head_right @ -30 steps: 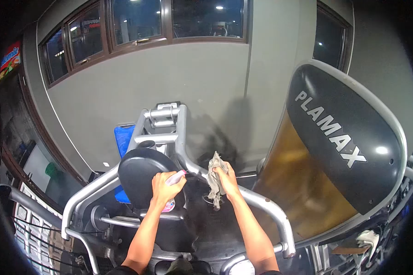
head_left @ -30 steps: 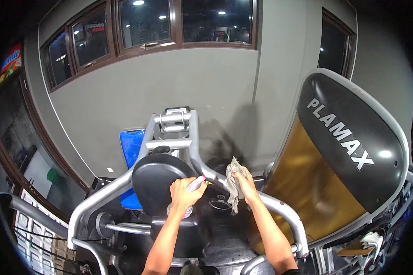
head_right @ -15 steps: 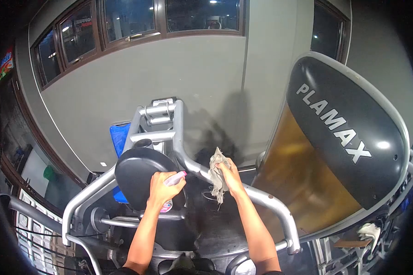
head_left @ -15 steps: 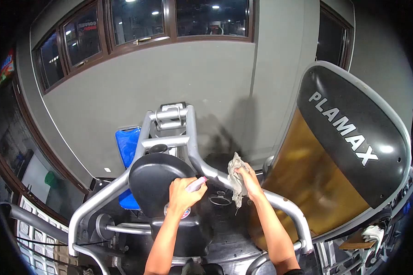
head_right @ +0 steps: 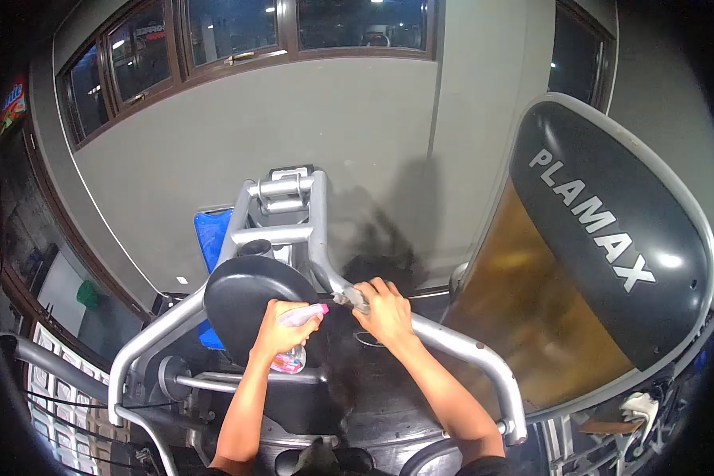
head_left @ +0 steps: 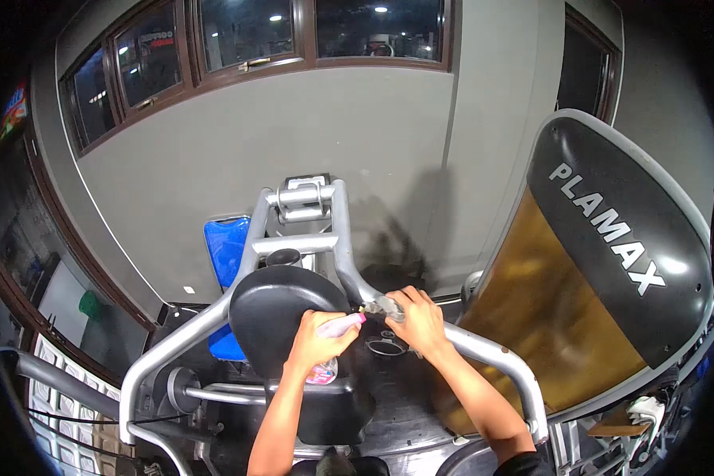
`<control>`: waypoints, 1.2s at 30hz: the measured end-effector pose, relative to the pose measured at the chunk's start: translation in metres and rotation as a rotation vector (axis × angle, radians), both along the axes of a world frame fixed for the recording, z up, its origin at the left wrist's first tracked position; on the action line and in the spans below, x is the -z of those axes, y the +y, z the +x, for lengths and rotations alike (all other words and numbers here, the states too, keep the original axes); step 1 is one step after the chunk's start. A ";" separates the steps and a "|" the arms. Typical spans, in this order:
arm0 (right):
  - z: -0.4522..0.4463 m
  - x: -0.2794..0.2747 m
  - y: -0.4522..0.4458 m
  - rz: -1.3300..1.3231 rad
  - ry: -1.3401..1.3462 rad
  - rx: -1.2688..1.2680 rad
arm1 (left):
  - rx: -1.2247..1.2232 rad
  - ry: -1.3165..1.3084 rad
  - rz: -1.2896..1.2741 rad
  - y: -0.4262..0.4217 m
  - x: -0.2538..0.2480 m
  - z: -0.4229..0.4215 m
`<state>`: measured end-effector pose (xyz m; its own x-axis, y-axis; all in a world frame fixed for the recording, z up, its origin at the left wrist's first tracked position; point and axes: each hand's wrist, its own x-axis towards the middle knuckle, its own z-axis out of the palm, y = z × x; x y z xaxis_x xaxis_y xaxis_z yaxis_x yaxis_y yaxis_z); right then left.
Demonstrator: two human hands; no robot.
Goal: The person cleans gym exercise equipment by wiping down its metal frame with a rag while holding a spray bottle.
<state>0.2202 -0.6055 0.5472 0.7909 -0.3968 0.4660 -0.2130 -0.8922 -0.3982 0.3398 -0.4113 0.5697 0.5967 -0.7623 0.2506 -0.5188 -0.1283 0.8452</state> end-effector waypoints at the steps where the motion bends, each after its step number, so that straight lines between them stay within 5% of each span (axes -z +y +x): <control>1: 0.010 0.002 -0.003 -0.064 -0.012 -0.045 | -0.001 0.001 -0.013 0.000 0.002 0.001; 9: 0.076 -0.004 -0.010 -0.050 0.082 -0.123 | -0.047 -0.191 -0.054 -0.005 0.012 0.005; 18: 0.009 -0.025 -0.029 -0.265 0.191 -0.357 | -0.104 -0.362 -0.050 -0.008 0.006 0.000; 25: 0.077 -0.005 -0.017 -0.105 0.063 -0.207 | -0.103 -0.339 -0.062 -0.007 0.004 -0.001; 30: 0.040 -0.013 -0.029 -0.235 0.151 -0.466 | -0.083 -0.287 -0.076 -0.007 0.004 -0.001; 36: 0.024 -0.024 -0.029 -0.387 0.252 -0.447 | -0.099 -0.299 0.044 -0.005 -0.001 -0.002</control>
<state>0.2445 -0.6341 0.5713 0.9450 0.1561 0.2872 0.1678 -0.9857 -0.0163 0.3378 -0.4167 0.5706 0.5735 -0.7182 0.3941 -0.7266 -0.2237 0.6497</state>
